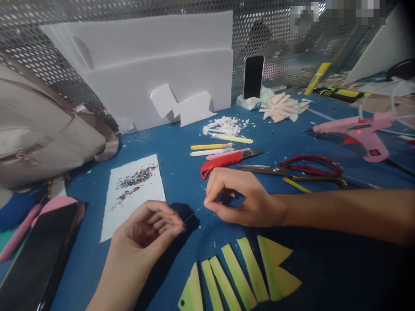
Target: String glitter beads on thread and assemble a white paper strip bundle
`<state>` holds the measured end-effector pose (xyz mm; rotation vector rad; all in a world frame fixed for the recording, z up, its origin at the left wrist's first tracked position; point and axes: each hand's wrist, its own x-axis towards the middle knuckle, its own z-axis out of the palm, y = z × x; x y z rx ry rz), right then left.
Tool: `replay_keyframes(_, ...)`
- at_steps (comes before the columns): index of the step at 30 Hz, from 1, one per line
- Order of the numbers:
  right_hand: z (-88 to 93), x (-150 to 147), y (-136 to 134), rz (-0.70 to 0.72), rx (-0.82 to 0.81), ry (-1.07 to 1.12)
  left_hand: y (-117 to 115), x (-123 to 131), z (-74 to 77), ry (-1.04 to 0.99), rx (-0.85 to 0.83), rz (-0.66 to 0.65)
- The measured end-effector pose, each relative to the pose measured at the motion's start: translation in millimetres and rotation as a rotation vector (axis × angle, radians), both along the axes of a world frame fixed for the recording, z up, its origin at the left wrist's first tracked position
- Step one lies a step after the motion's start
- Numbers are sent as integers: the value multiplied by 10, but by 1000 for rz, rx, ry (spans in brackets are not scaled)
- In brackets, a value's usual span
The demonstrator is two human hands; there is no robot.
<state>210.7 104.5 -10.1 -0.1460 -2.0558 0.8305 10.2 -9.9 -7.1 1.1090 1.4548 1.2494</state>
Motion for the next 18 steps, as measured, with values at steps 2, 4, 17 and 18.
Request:
replay_keyframes(2, 2, -3, 1, -3, -2, 2, -8, 41, 27, -10, -9, 34)
replay_keyframes(4, 3, -7, 1, -5, 0, 4, -11, 73, 50, -25, -13, 47)
replay_keyframes(17, -1, -13, -1, -9, 5, -6, -2, 98, 65, -87, 6, 81)
replay_keyframes(18, 1, -14, 0, -10, 5, -9, 1, 94, 64, -98, 7, 81)
